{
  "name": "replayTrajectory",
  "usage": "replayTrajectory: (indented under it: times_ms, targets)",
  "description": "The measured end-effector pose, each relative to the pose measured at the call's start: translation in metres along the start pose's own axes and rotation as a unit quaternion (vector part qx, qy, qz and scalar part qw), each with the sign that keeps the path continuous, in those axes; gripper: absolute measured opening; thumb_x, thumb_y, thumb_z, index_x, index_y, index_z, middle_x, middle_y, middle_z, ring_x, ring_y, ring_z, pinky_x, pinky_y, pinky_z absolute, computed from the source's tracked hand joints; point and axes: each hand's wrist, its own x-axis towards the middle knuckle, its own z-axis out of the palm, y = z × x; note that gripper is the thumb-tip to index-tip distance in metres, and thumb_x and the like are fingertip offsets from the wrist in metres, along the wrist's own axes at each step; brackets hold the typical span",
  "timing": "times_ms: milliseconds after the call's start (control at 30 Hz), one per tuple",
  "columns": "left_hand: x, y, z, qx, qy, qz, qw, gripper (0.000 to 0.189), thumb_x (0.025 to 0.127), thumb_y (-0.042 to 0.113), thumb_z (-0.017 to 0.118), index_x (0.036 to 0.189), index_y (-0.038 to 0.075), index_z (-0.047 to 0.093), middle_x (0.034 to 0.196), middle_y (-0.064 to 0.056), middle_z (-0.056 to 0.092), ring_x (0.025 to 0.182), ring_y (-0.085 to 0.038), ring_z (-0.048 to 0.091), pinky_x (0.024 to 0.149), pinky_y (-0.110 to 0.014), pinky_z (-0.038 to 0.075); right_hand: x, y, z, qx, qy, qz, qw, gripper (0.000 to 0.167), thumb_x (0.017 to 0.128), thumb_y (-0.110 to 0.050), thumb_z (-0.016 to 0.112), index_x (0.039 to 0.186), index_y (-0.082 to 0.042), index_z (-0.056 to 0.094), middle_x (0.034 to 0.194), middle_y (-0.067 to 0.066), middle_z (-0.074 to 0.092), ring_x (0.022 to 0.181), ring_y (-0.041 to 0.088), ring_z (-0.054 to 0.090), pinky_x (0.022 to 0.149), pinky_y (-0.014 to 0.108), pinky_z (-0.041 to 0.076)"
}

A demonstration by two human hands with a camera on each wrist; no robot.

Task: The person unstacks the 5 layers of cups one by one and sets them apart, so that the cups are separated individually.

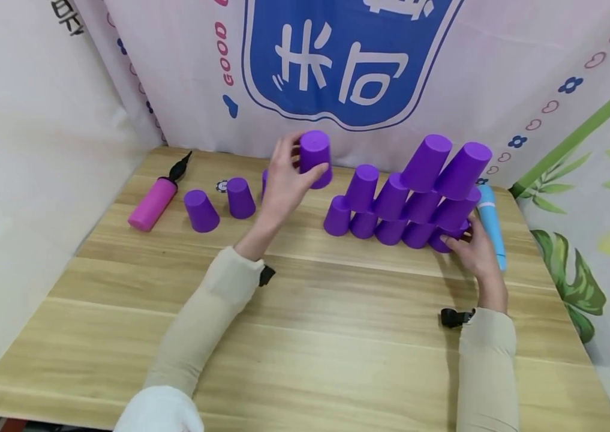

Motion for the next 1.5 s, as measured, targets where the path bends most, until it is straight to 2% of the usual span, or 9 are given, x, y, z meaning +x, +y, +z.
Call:
replayTrajectory:
  times_ms: [100,267,433,633,767,1067,1500]
  targets:
    - [-0.009,-0.013,-0.018,0.014,0.026,-0.027,0.9992,0.062,0.082,0.012,0.077,0.135,0.008,0.046,0.128,-0.011,0.047,0.115,-0.023,0.053,0.094,-0.027,0.048,0.0,-0.002,0.002,0.0,0.004,-0.008,1.0,0.071,0.092,-0.012,0.064,0.149,0.002,0.023,0.132,0.03,0.043,0.12,0.045,0.044,0.101,0.057,0.038]
    - [-0.021,-0.036,-0.041,0.044,0.053,-0.06,0.9959,0.062,0.082,0.013,0.076,0.135,0.005,0.044,0.129,-0.014,0.046,0.118,-0.027,0.052,0.097,-0.034,0.047,-0.001,-0.003,0.001,-0.002,0.006,-0.01,0.9999,0.072,0.092,-0.013,0.064,0.149,0.002,0.023,0.132,0.03,0.043,0.119,0.045,0.044,0.101,0.058,0.038]
    - [-0.037,-0.06,-0.062,0.074,0.07,-0.088,0.9909,0.061,0.083,0.012,0.074,0.135,0.003,0.043,0.129,-0.015,0.046,0.117,-0.028,0.051,0.1,-0.036,0.044,-0.002,-0.003,0.002,-0.002,0.003,-0.005,1.0,0.072,0.092,-0.014,0.064,0.149,0.002,0.023,0.132,0.031,0.043,0.12,0.046,0.044,0.101,0.058,0.037]
    - [-0.054,-0.081,-0.08,0.135,0.08,-0.114,0.9811,0.064,0.082,0.012,0.075,0.135,-0.002,0.042,0.13,-0.019,0.048,0.118,-0.032,0.051,0.103,-0.041,0.041,-0.001,-0.003,0.003,-0.007,0.004,-0.006,1.0,0.071,0.092,-0.014,0.064,0.148,0.003,0.024,0.131,0.031,0.044,0.119,0.045,0.044,0.1,0.058,0.038]
    - [-0.06,-0.093,-0.085,0.16,0.075,-0.142,0.974,0.066,0.082,0.01,0.075,0.137,-0.002,0.04,0.134,-0.02,0.046,0.12,-0.034,0.05,0.103,-0.043,0.041,-0.002,-0.002,0.003,-0.009,0.001,-0.006,0.9999,0.07,0.092,-0.013,0.064,0.148,0.003,0.025,0.131,0.03,0.044,0.119,0.045,0.045,0.1,0.058,0.038]
    - [-0.061,-0.111,-0.091,0.199,0.062,-0.175,0.9623,0.065,0.081,0.007,0.074,0.134,-0.004,0.039,0.134,-0.024,0.044,0.125,-0.038,0.045,0.107,-0.047,0.037,-0.002,-0.005,0.002,-0.013,0.003,-0.009,0.9999,0.07,0.092,-0.014,0.064,0.148,0.003,0.025,0.131,0.031,0.044,0.119,0.044,0.044,0.1,0.057,0.038]
    - [-0.064,-0.119,-0.097,0.208,0.067,-0.183,0.9584,0.063,0.077,0.001,0.074,0.129,-0.005,0.039,0.128,-0.027,0.045,0.122,-0.041,0.045,0.105,-0.049,0.036,-0.002,-0.004,0.003,-0.013,0.002,0.0,0.9999,0.072,0.093,-0.016,0.063,0.149,0.001,0.023,0.134,0.031,0.043,0.121,0.045,0.043,0.101,0.057,0.037]
